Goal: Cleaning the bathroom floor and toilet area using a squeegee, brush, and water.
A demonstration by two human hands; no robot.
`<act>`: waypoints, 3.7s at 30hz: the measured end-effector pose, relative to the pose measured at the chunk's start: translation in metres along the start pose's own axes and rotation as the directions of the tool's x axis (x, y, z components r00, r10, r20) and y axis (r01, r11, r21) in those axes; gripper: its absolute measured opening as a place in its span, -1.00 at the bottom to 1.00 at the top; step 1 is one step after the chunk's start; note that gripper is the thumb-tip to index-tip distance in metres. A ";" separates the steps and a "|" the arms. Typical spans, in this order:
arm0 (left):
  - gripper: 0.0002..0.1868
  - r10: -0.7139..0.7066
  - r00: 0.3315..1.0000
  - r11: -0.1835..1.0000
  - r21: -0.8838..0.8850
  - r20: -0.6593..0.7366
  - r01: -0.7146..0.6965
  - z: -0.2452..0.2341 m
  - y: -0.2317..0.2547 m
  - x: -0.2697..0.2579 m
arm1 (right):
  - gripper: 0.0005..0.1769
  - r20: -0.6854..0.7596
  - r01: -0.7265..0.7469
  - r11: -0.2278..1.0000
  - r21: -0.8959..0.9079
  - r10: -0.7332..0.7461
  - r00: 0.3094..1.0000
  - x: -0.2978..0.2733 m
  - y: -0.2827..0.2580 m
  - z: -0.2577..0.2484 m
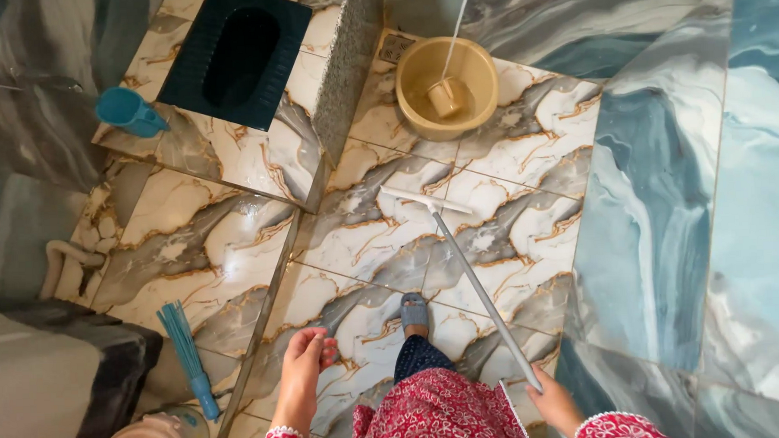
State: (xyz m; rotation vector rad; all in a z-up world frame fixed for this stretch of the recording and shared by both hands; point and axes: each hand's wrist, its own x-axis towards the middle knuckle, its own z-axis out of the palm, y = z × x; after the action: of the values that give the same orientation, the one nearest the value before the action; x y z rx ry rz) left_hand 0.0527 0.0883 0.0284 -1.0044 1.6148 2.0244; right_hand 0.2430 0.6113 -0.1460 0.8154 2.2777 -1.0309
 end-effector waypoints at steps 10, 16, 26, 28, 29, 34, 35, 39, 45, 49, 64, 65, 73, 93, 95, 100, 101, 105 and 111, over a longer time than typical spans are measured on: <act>-0.72 -0.188 0.936 0.945 -0.205 0.297 0.255 -0.068 -0.137 -0.105 | -0.49 0.218 -0.058 0.959 0.276 -0.004 0.976 -0.135 -0.031 0.089; -0.41 -0.431 0.725 0.902 0.236 0.536 0.362 -0.037 -0.193 -0.198 | -0.76 0.188 0.061 0.831 0.553 -0.196 0.963 -0.158 -0.128 0.201; -0.67 -0.380 0.880 0.924 0.063 0.285 0.378 -0.239 -0.298 -0.170 | -0.40 0.587 -0.368 0.714 0.595 -0.074 0.806 -0.318 -0.168 0.288; -0.64 -0.416 0.880 0.909 0.101 0.230 0.403 -0.310 -0.316 -0.190 | -0.43 0.593 -0.380 0.736 0.560 -0.036 0.804 -0.323 -0.150 0.292; -0.61 -0.382 0.909 0.918 0.186 0.165 0.352 -0.346 -0.330 -0.199 | -0.46 0.587 -0.388 0.751 0.535 0.001 0.810 -0.319 -0.137 0.293; -0.61 -0.426 0.898 0.896 0.189 0.110 0.402 -0.465 -0.375 -0.251 | -0.52 0.523 -0.371 0.800 0.472 0.084 0.848 -0.308 -0.094 0.279; -0.60 -0.453 0.881 0.886 0.181 0.136 0.428 -0.477 -0.379 -0.254 | -0.53 0.506 -0.350 0.823 0.448 0.090 0.858 -0.304 -0.093 0.275; -0.57 -0.506 0.854 0.856 0.189 0.116 0.482 -0.508 -0.390 -0.265 | -0.55 0.484 -0.284 0.887 0.364 0.081 0.871 -0.291 -0.092 0.268; -0.54 -0.021 0.999 0.381 0.924 -0.040 0.045 -0.520 -0.478 -0.208 | -0.61 0.499 -0.233 0.899 0.371 0.018 0.866 -0.285 -0.113 0.265; -0.54 -0.213 0.953 0.221 0.939 -0.216 0.262 -0.426 -0.390 -0.232 | -0.62 0.483 -0.241 0.928 0.283 0.079 0.872 -0.288 -0.116 0.246; -0.44 -0.163 0.950 0.187 0.937 -0.266 0.295 -0.196 -0.266 -0.097 | -0.65 0.358 -0.344 0.841 0.418 0.195 0.913 -0.152 -0.040 0.074; -0.42 -0.160 0.947 0.198 0.931 -0.279 0.307 -0.171 -0.240 -0.083 | -0.65 0.361 -0.365 0.826 0.428 0.214 0.908 -0.128 -0.030 0.063; -0.32 -0.118 0.954 0.254 0.921 -0.275 0.297 0.020 -0.197 0.133 | -0.62 0.382 -0.443 0.802 0.401 0.294 0.876 0.004 -0.019 -0.047; -0.28 -0.499 0.778 0.732 0.666 0.381 0.144 0.392 -0.038 0.034 | -0.45 -0.167 0.270 0.638 0.721 -0.219 0.961 0.038 -0.243 -0.120; -0.29 -0.464 0.778 0.755 0.649 0.424 0.096 0.379 -0.049 0.035 | -0.51 -0.256 0.273 0.597 0.754 -0.116 0.960 0.036 -0.236 -0.147; -0.42 -0.434 0.797 0.761 0.645 0.420 0.075 0.342 -0.046 0.037 | -0.62 -0.391 0.286 0.481 0.829 0.134 0.911 0.043 -0.173 -0.246; -0.45 -0.427 0.807 0.780 0.617 0.407 0.102 0.334 -0.042 0.037 | -0.63 -0.375 0.268 0.468 0.842 0.151 0.915 0.044 -0.155 -0.270; -0.60 -0.445 0.829 0.794 0.578 0.339 0.189 0.295 -0.019 0.035 | -0.63 -0.364 0.228 0.560 0.797 0.142 0.920 0.036 -0.096 -0.359; -0.67 -0.438 0.858 0.785 0.579 0.269 0.219 0.253 -0.007 0.043 | -0.61 -0.333 0.167 0.601 0.782 0.176 0.926 0.023 -0.037 -0.447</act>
State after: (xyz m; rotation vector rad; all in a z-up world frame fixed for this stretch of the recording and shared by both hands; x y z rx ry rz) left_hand -0.0489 0.3240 0.0164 -0.5735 1.5100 1.3099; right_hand 0.1134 0.9505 0.1175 1.4841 2.0121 -2.1340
